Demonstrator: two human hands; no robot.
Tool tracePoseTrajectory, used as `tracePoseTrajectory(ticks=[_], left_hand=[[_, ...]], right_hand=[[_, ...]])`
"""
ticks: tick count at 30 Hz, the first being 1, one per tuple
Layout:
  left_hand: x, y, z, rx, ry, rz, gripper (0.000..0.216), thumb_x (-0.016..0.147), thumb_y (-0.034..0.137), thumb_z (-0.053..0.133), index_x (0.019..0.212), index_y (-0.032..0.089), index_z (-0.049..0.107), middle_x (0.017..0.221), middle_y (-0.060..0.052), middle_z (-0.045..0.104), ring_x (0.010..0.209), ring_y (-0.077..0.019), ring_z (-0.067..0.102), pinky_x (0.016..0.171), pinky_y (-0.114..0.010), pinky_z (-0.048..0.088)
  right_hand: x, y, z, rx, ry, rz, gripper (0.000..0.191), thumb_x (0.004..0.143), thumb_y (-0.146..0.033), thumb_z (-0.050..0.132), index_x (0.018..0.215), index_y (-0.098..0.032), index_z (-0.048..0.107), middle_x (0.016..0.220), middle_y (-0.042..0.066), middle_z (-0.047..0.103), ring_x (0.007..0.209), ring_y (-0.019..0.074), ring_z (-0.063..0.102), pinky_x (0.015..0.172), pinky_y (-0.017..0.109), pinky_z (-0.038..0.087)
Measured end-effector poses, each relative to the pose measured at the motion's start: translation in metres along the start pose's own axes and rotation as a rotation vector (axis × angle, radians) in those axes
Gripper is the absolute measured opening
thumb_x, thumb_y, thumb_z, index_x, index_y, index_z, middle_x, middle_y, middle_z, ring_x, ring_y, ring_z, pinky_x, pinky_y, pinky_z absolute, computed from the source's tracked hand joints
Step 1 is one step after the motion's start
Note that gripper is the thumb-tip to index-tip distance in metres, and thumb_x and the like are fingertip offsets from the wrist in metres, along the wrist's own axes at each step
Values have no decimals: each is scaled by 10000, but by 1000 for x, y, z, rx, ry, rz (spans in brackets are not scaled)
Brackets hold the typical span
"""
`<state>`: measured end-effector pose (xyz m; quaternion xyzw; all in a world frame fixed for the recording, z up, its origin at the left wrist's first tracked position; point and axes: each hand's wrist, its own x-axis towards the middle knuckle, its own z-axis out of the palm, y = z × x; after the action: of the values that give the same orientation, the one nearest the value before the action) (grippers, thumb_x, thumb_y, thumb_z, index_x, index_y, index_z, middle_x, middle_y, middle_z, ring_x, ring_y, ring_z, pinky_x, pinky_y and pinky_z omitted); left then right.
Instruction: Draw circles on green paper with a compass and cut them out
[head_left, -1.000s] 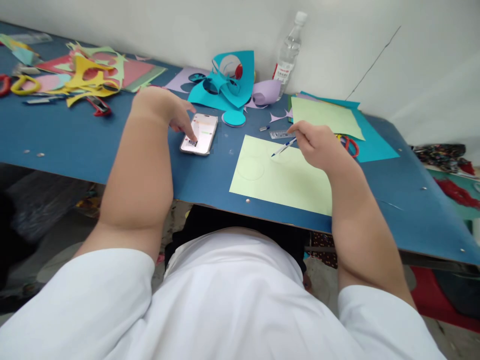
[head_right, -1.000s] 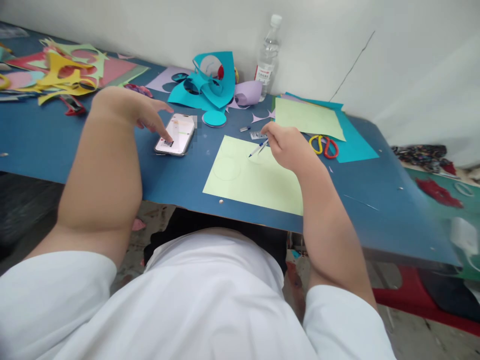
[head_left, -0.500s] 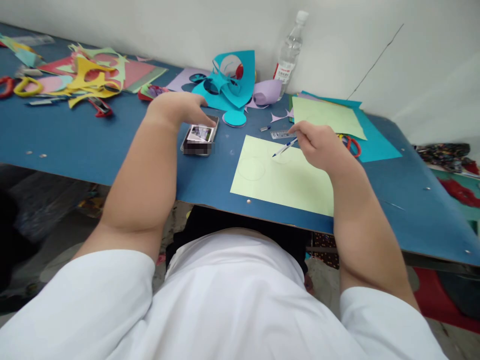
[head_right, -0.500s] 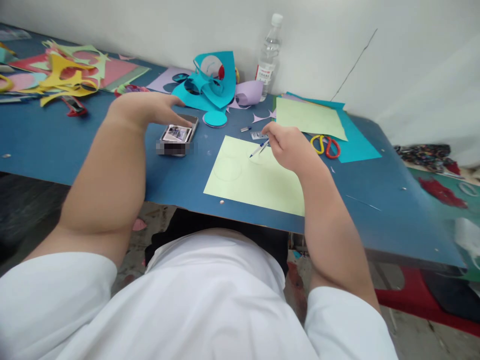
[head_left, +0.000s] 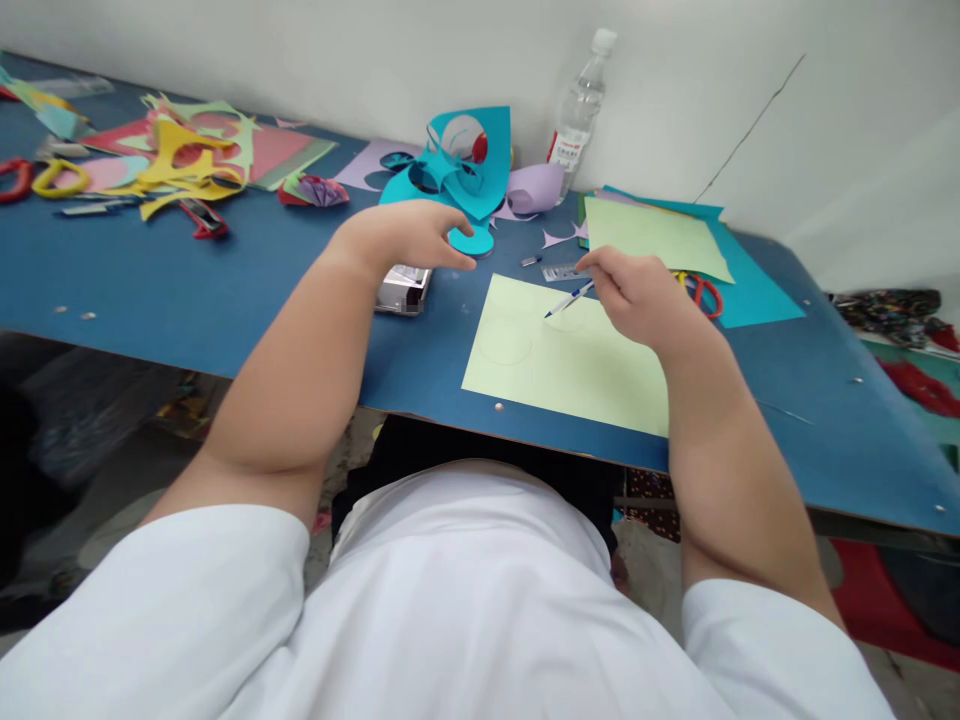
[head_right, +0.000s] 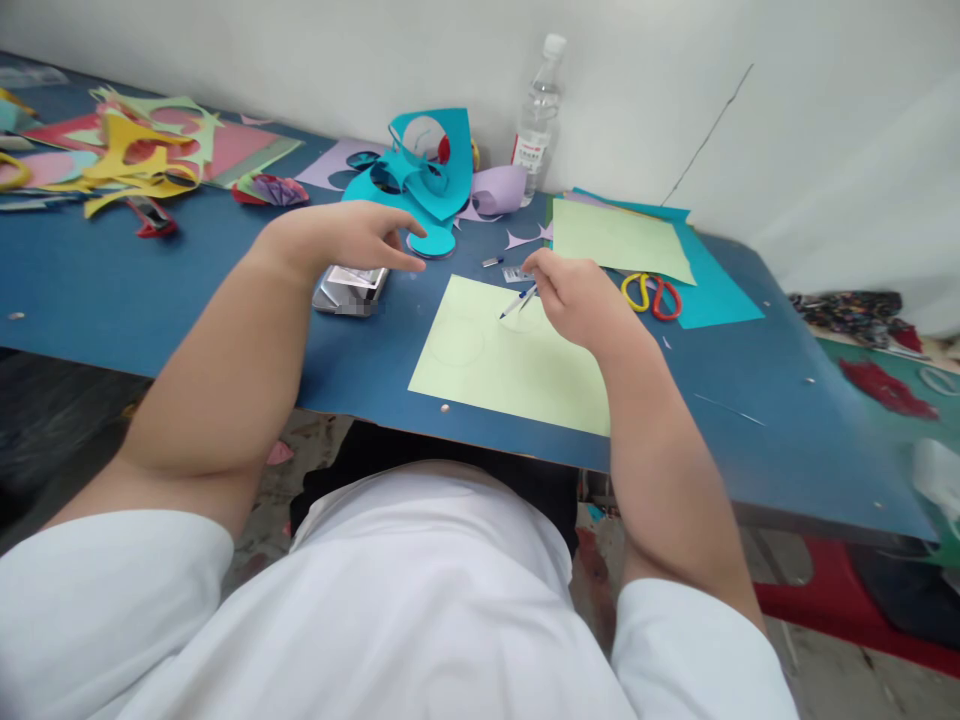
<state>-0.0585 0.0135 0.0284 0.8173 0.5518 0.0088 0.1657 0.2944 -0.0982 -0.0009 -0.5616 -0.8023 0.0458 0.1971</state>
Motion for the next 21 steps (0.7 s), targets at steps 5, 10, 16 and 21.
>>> tracePoseTrajectory(ticks=[5,10,16,21], left_hand=[[-11,12,1,13,-1,7,927,1062,876,813,1859,420,682,1649,-5,831,1547,-382,718,1356,-516,569],[-17,16,-4,-68,32,14,936,972,827,851,1808,421,736,1610,-30,845,1525,-408,719,1311,-533,572],[-16,14,-4,-54,53,14,869,966,740,813,1779,441,748,1560,-16,856,1450,-369,750,1296,-515,580],[-19,18,-5,-72,55,11,881,946,744,811,1773,447,759,1555,-39,860,1488,-422,749,1271,-525,591]], right_hand=[[0,-4,-2,-10,-7,18,369,1238,-356,515,1420,-241,815,898,102,782,851,351,755,907,467,569],[-1,-3,-2,-24,20,37,343,1229,-407,584,1418,-265,833,785,63,738,756,336,703,830,451,539],[-3,2,-5,-34,64,14,269,1178,-424,637,1327,-283,812,882,102,828,799,343,718,769,442,523],[-3,3,-13,-37,48,6,155,1121,-361,678,1200,-287,790,864,105,809,835,354,743,775,459,536]])
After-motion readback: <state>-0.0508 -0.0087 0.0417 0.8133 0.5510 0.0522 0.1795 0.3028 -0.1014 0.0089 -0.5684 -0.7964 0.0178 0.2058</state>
